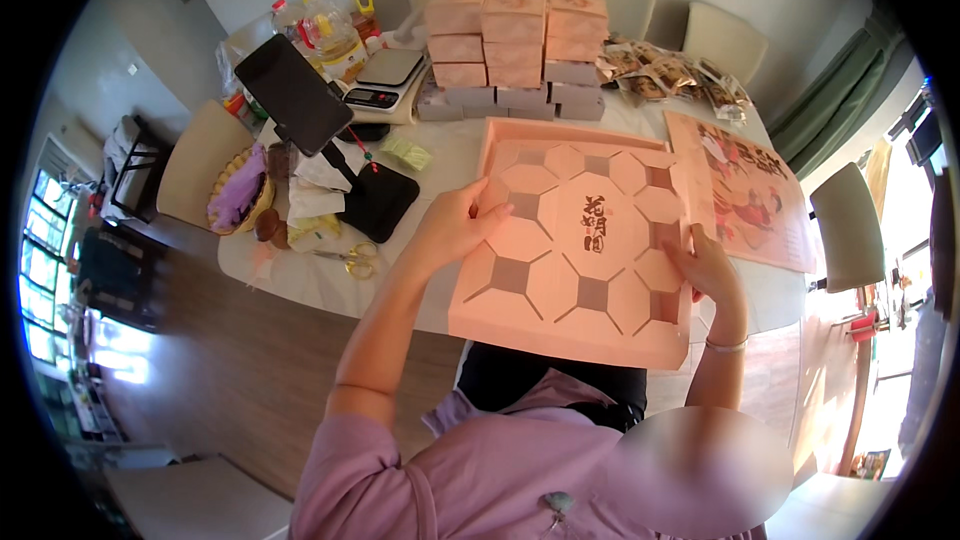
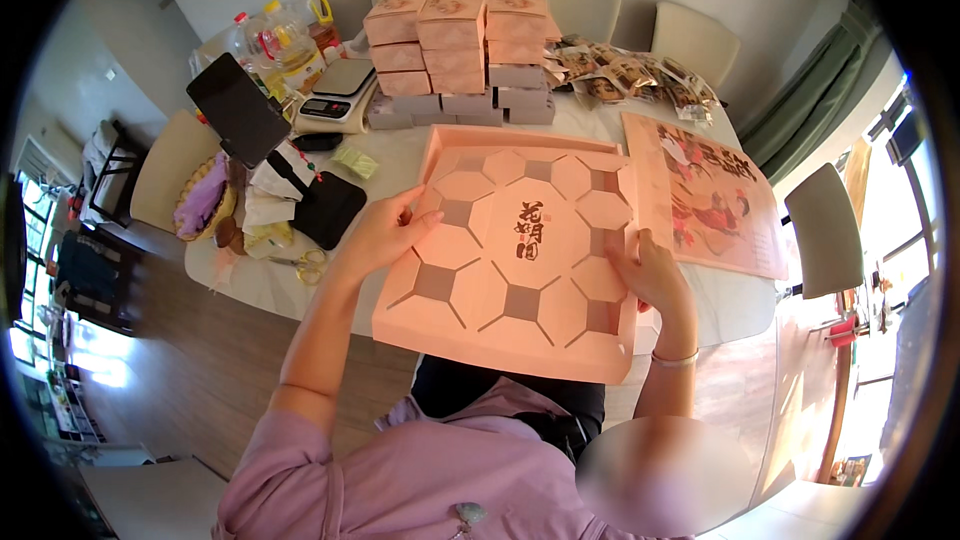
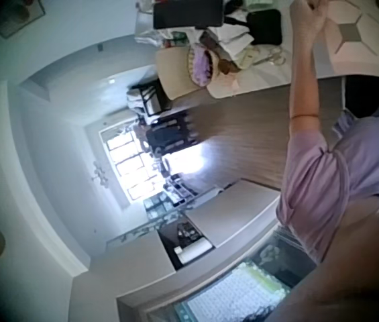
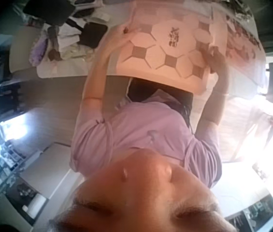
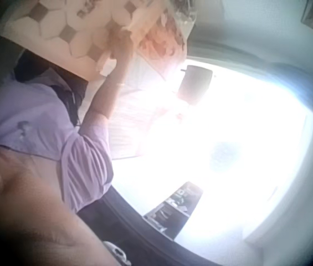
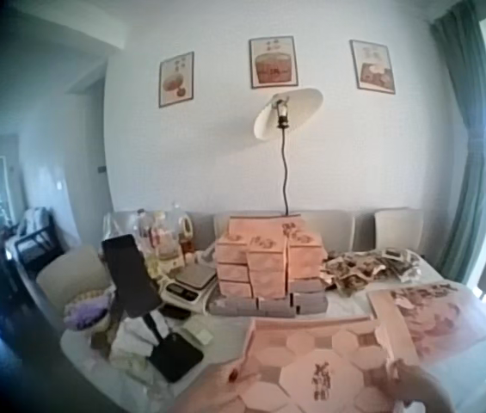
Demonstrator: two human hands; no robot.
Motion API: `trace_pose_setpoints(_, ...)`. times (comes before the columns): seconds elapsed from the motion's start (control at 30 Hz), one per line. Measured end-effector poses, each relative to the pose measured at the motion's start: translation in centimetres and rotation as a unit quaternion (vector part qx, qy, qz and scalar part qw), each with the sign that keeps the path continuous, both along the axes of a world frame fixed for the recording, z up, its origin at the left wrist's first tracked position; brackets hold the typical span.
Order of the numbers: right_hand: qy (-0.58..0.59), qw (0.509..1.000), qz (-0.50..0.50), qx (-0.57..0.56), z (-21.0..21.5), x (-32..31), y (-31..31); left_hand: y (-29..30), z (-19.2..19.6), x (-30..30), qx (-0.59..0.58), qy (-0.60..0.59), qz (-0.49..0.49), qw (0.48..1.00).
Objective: The person assembles a pink paper box by folding the side flaps and pressing the internal honeycomb dividers into place. They repeatedly adjust the edges and corners to ensure the structure is secure, working on a single unit throughout the clip.
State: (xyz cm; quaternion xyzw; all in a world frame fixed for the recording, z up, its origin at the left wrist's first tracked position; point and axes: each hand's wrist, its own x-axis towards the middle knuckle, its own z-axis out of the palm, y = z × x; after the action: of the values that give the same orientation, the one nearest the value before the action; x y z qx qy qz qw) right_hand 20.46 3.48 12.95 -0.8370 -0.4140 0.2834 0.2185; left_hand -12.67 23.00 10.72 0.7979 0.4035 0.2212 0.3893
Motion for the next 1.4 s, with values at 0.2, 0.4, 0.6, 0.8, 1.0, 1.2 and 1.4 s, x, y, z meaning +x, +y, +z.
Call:
trace_pose_setpoints(0.2, 0.029, 0.996, 0.034, 0.078, -1.0, 1.0, 0.2, 0.2, -1.1, -0.5, 0.032, 0.037, 0.037, 0.998)
trace_pose_setpoints(0.4, 0.029, 0.995, 0.089, 0.03, -0.6, 1.8, 2.5, 0.3, -1.0, -1.3, 0.061, 0.058, 0.064, 0.994)
trace_pose_setpoints(0.6, 0.137, 0.981, 0.104, 0.091, -1.3, 2.0, 3.4, -0.6, -1.0, -1.7, 0.095, 0.056, 0.098, 0.989)
trace_pose_setpoints(0.8, 0.173, 0.967, 0.114, 0.149, -2.6, 1.4, 4.2, -1.0, -0.9, -2.7, 0.104, 0.068, 0.103, 0.987)
trace_pose_setpoints(1.0, 0.199, 0.972, 0.114, 0.048, -3.0, 1.5, 5.2, -0.8, -0.9, -3.0, 0.083, 0.047, 0.105, 0.99)
trace_pose_setpoints(1.2, 0.098, 0.992, 0.079, 0.03, -1.9, -0.2, 5.8, -0.9, -0.2, -2.4, 0.116, 0.126, 0.119, 0.978)
trace_pose_setpoints(1.4, -0.063, 0.992, 0.101, 0.033, -1.3, 0.1, 5.5, -1.4, -0.1, -1.6, 0.184, 0.163, 0.105, 0.964)
